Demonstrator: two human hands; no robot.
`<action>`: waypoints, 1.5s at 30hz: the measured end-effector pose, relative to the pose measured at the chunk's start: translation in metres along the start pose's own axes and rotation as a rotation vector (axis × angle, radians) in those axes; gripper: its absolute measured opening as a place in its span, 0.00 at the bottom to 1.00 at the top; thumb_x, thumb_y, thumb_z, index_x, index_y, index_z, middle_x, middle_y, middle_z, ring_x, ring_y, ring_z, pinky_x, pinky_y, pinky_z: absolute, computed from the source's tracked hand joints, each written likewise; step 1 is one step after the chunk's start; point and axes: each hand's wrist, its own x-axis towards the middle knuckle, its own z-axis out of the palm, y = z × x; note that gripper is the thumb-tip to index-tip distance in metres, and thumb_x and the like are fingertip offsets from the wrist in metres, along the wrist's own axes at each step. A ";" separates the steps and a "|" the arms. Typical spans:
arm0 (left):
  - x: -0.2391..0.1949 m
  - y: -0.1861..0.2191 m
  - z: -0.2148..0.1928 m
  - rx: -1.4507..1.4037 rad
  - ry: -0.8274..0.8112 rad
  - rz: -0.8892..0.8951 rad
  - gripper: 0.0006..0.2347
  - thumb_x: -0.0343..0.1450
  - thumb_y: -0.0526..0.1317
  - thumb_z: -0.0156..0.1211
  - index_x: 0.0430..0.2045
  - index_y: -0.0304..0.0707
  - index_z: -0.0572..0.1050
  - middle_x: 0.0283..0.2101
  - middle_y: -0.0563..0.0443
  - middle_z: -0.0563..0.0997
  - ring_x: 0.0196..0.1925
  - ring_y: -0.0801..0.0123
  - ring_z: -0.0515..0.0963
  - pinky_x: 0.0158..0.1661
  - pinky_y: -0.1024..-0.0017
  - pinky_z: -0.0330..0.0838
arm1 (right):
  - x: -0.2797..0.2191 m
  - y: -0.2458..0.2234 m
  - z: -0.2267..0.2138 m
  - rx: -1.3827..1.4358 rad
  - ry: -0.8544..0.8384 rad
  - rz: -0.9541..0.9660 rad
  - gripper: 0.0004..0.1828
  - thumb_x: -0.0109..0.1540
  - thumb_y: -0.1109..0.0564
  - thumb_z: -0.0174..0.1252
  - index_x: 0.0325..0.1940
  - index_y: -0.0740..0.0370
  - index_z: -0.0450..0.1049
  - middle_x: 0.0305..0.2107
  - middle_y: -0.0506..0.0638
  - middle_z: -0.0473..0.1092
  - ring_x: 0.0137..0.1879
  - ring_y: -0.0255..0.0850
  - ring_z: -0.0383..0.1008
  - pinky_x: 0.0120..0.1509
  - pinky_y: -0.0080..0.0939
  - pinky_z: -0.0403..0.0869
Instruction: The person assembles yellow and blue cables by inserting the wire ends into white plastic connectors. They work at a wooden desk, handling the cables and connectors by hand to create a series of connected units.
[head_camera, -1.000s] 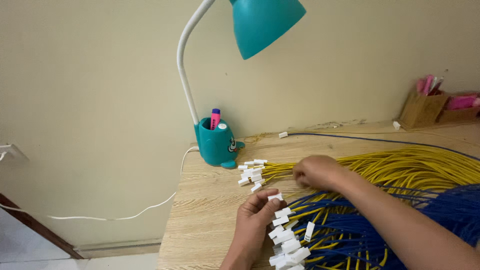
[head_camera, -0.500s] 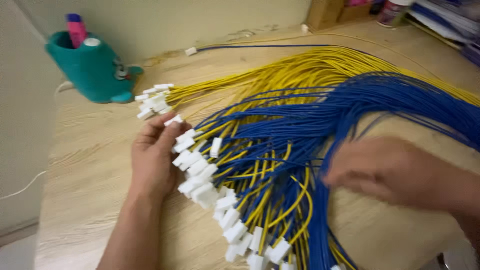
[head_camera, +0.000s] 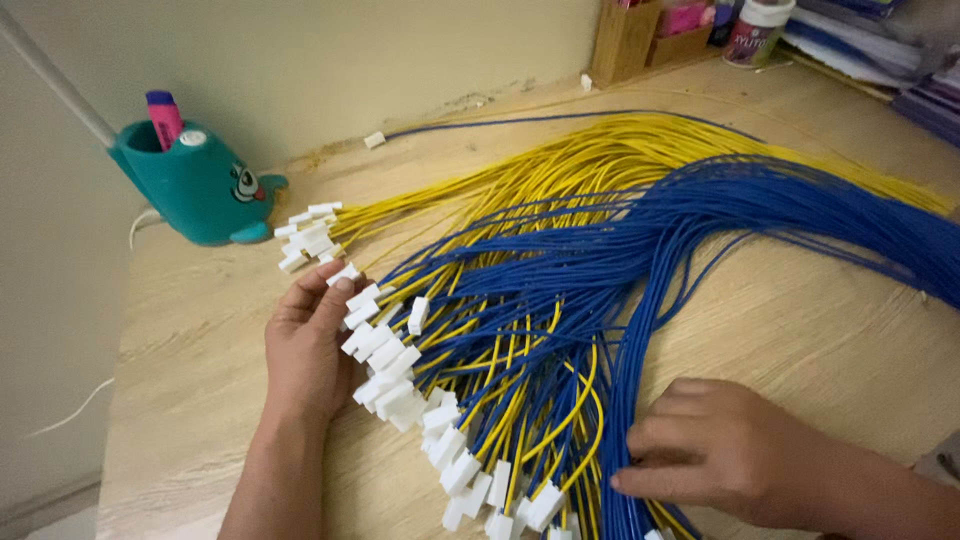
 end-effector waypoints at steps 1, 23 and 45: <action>-0.005 0.007 0.005 -0.004 -0.003 0.002 0.09 0.69 0.30 0.56 0.41 0.37 0.73 0.35 0.38 0.81 0.31 0.62 0.80 0.32 0.67 0.76 | 0.000 0.000 0.000 -0.005 -0.002 -0.001 0.08 0.67 0.57 0.47 0.47 0.55 0.71 0.32 0.51 0.68 0.27 0.44 0.66 0.29 0.46 0.63; -0.001 0.007 0.005 0.017 0.035 -0.062 0.10 0.68 0.31 0.57 0.42 0.35 0.73 0.36 0.36 0.81 0.35 0.60 0.80 0.33 0.68 0.74 | -0.018 0.029 0.014 0.066 0.058 0.026 0.12 0.67 0.54 0.46 0.47 0.54 0.75 0.40 0.50 0.72 0.40 0.47 0.73 0.42 0.48 0.69; -0.004 0.010 0.007 0.017 0.037 -0.047 0.09 0.68 0.31 0.58 0.41 0.34 0.74 0.36 0.38 0.81 0.40 0.61 0.82 0.36 0.68 0.77 | -0.013 0.060 0.016 -0.314 0.001 0.040 0.16 0.66 0.41 0.49 0.46 0.51 0.72 0.44 0.49 0.70 0.49 0.44 0.70 0.58 0.54 0.62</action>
